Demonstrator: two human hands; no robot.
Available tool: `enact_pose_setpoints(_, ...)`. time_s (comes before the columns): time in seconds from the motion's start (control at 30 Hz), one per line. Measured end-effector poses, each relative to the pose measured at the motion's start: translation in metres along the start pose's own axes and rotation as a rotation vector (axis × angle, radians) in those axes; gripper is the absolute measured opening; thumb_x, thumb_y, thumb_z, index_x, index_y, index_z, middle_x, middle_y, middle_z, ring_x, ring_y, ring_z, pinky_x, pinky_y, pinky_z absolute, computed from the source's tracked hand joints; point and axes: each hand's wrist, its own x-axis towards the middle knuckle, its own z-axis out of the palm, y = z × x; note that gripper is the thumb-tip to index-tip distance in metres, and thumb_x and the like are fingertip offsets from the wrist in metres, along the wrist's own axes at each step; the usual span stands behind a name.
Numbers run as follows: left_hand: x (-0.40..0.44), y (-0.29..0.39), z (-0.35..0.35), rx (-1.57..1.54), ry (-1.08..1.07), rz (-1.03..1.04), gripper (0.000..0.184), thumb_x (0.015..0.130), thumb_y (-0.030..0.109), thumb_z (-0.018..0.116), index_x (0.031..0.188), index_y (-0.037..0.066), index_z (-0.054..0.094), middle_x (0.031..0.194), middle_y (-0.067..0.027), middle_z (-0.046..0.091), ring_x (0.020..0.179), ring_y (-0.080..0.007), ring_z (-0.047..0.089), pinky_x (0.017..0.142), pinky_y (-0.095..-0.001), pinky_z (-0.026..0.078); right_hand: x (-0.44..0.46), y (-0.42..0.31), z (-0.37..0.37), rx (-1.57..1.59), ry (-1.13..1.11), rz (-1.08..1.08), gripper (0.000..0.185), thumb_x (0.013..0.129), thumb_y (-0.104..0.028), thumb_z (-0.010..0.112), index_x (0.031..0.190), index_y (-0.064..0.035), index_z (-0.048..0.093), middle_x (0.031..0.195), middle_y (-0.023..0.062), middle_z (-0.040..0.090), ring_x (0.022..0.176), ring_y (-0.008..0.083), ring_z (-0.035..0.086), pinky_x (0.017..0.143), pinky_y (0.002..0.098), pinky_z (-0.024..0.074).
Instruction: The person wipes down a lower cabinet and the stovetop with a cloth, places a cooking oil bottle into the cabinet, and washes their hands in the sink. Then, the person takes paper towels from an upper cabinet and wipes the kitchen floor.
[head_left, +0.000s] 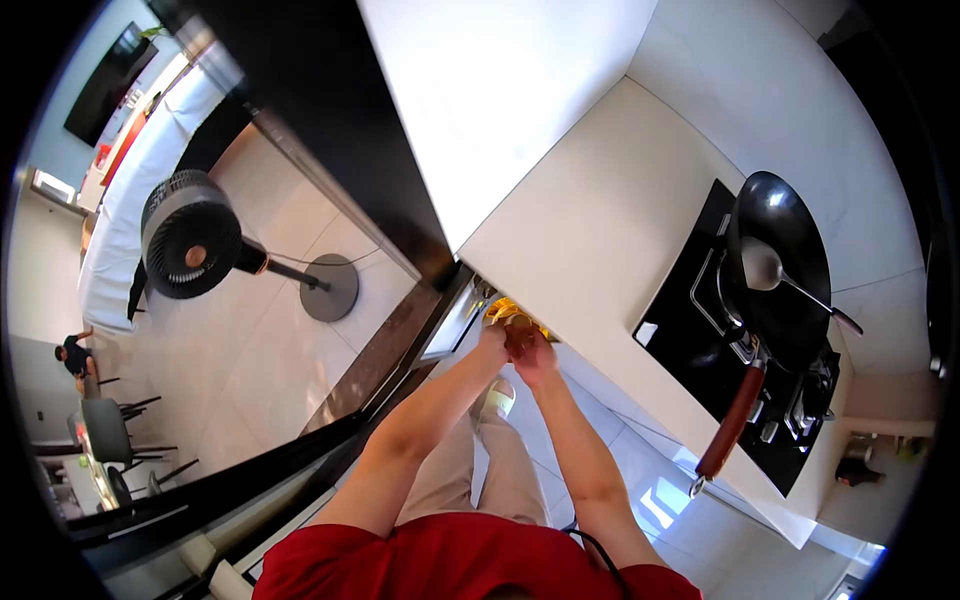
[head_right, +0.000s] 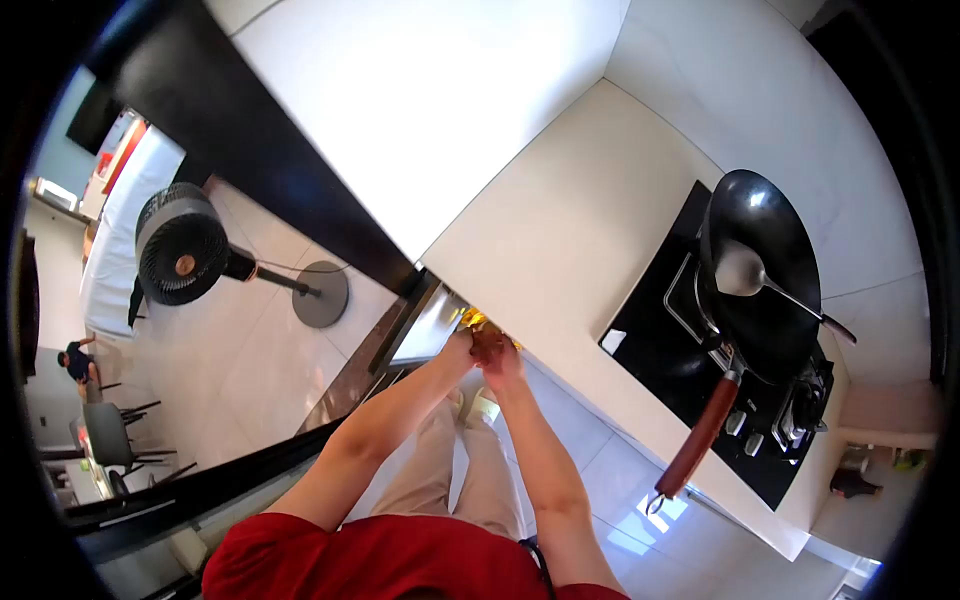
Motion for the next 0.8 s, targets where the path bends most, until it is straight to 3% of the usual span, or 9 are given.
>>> enact_pose_setpoints(0.03,0.015,0.002,0.006,0.008,0.0,0.003,0.023,0.092,0.016,0.034,0.096,0.008,0.056,0.076,-0.006,0.059,0.057,-0.0114,0.054,0.039,-0.0227,0.032,0.009,-0.008,-0.003,-0.002,-0.006,-0.01,0.027,0.095,-0.024,0.041,0.107,-0.0041,0.054,0.11,0.0121,0.058,0.104,0.0278,0.054,0.089,0.0398,0.0466)
enact_pose_setpoints(0.1,0.041,0.002,0.013,0.019,-0.005,0.011,0.023,0.092,0.016,0.035,0.097,0.008,0.056,0.077,-0.0065,0.059,0.059,-0.0121,0.054,0.041,-0.0234,0.032,0.02,-0.013,0.003,-0.181,0.524,-0.34,0.028,0.093,-0.025,0.045,0.113,-0.0058,0.052,0.113,0.0107,0.057,0.105,0.0262,0.054,0.088,0.0386,0.0482)
enact_pose_setpoints(0.13,0.053,0.002,0.017,0.026,-0.005,0.017,0.023,0.092,0.016,0.036,0.097,0.008,0.056,0.078,-0.0067,0.059,0.06,-0.0125,0.054,0.042,-0.0238,0.033,0.028,-0.011,0.015,-0.157,0.352,-0.433,0.034,0.091,-0.03,0.049,0.115,-0.0068,0.052,0.114,0.0098,0.057,0.105,0.0248,0.054,0.088,0.0371,0.0489)
enact_pose_setpoints(0.17,0.064,0.002,0.02,0.029,-0.007,0.022,0.022,0.092,0.016,0.036,0.097,0.008,0.056,0.079,-0.007,0.059,0.061,-0.0129,0.054,0.043,-0.0241,0.033,0.032,-0.018,0.005,-0.157,0.349,-0.44,0.034,0.091,-0.03,0.049,0.115,-0.0068,0.052,0.114,0.0098,0.057,0.105,0.0248,0.054,0.088,0.0371,0.0489)
enact_pose_setpoints(0.27,0.092,0.004,0.023,0.051,-0.011,0.042,0.022,0.091,0.016,0.037,0.098,0.008,0.056,0.081,-0.0077,0.058,0.064,-0.014,0.054,0.046,-0.0252,0.034,0.049,-0.036,-0.04,-0.03,0.63,-0.675,0.035,0.09,-0.033,0.051,0.114,-0.007,0.053,0.113,0.0104,0.057,0.105,0.0239,0.053,0.09,0.0363,0.048)
enact_pose_setpoints(0.8,0.223,0.005,-0.026,0.124,0.039,0.103,0.02,0.09,0.015,0.043,0.103,0.006,0.056,0.093,-0.0117,0.058,0.079,-0.0201,0.055,0.06,-0.0309,0.039,0.049,-0.068,-0.194,-0.005,0.838,-0.665,0.032,0.09,-0.031,0.051,0.11,-0.0055,0.054,0.106,0.0106,0.059,0.098,0.024,0.055,0.085,0.0352,0.0489)
